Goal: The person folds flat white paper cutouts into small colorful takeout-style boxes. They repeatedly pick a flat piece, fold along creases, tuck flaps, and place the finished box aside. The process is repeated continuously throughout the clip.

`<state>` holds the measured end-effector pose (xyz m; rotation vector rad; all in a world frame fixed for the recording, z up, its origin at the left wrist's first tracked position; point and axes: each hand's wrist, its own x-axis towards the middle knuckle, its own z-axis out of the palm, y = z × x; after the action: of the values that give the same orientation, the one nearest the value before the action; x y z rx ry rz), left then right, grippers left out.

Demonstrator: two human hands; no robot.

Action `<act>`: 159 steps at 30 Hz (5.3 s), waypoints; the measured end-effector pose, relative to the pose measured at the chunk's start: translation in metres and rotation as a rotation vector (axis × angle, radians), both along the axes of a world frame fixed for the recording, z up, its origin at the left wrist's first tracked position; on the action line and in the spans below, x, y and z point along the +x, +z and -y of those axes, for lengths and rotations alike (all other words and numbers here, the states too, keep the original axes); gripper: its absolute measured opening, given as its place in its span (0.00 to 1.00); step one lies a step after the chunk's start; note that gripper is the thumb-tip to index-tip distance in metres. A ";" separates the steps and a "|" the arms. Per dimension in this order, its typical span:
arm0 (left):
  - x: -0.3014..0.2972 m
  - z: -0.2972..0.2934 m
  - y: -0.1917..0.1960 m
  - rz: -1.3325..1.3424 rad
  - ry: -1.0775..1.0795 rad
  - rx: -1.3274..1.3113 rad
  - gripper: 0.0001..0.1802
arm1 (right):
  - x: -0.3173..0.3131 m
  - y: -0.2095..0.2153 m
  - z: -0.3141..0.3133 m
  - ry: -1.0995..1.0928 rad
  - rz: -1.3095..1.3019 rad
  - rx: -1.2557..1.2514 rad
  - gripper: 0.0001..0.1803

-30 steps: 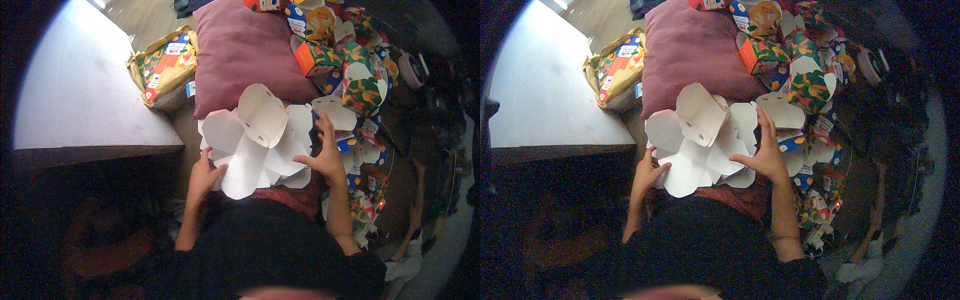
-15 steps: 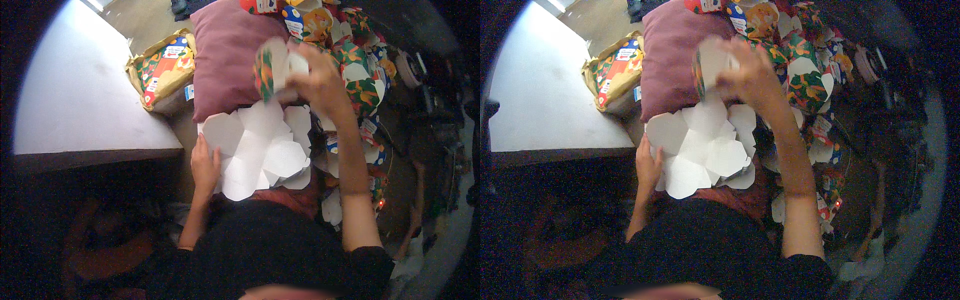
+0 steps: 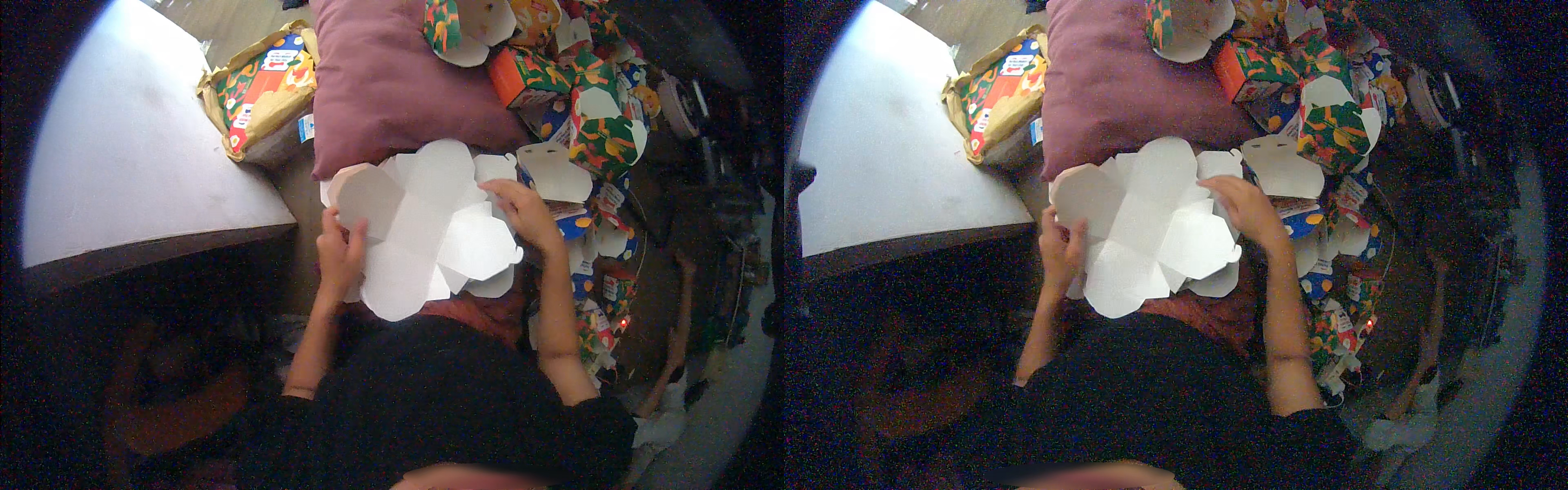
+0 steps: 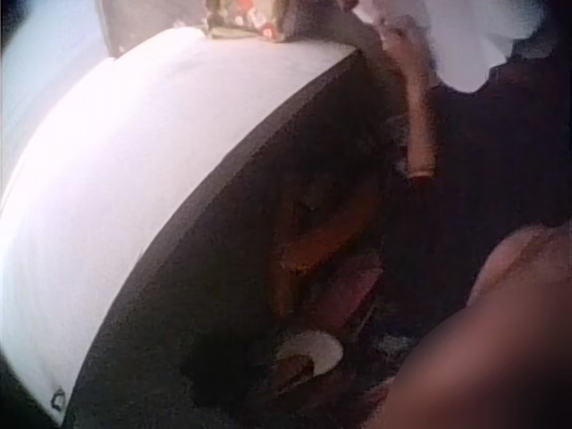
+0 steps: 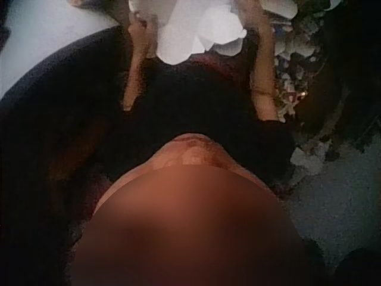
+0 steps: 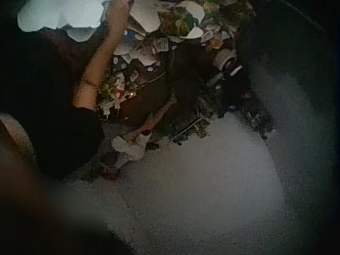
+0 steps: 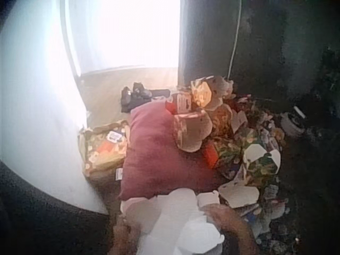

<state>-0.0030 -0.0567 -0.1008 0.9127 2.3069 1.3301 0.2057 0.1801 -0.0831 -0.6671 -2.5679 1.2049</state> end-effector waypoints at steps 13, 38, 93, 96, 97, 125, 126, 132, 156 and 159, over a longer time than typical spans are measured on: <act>-0.010 -0.019 0.064 0.600 0.050 0.380 0.21 | 0.015 0.039 0.011 -0.040 -0.587 -0.570 0.16; -0.038 -0.018 -0.017 0.413 0.110 0.066 0.27 | 0.045 -0.016 0.116 -0.645 -0.138 -0.874 0.23; -0.036 -0.035 0.011 0.749 -0.075 0.274 0.21 | 0.019 0.012 0.014 -0.023 -0.281 -0.261 0.13; -0.026 -0.041 0.021 0.466 -0.096 0.288 0.25 | 0.012 0.029 0.017 0.032 -0.665 -0.737 0.10; -0.020 -0.043 0.023 0.081 -0.005 0.273 0.28 | 0.009 0.036 0.020 0.005 -0.750 -0.768 0.12; 0.055 -0.020 0.163 1.069 -0.381 0.379 0.29 | -0.007 0.112 0.081 -0.160 -0.518 -0.416 0.13; 0.055 -0.018 0.160 1.044 -0.382 0.442 0.29 | -0.005 0.110 0.082 -0.129 -0.467 -0.450 0.14; 0.045 -0.007 0.150 0.998 -0.493 0.294 0.20 | -0.003 0.100 0.093 -0.105 -0.496 -0.696 0.21; 0.047 -0.019 0.143 1.388 -0.515 -0.083 0.24 | -0.001 0.104 0.055 0.124 -0.566 0.406 0.16; 0.047 -0.022 0.138 1.445 -0.490 0.038 0.25 | 0.002 0.108 0.049 0.218 -0.426 0.373 0.15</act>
<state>0.0440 -0.0351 0.0370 0.2373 0.8734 1.1479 0.2079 0.1307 0.0250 -0.0428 -2.4319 0.7775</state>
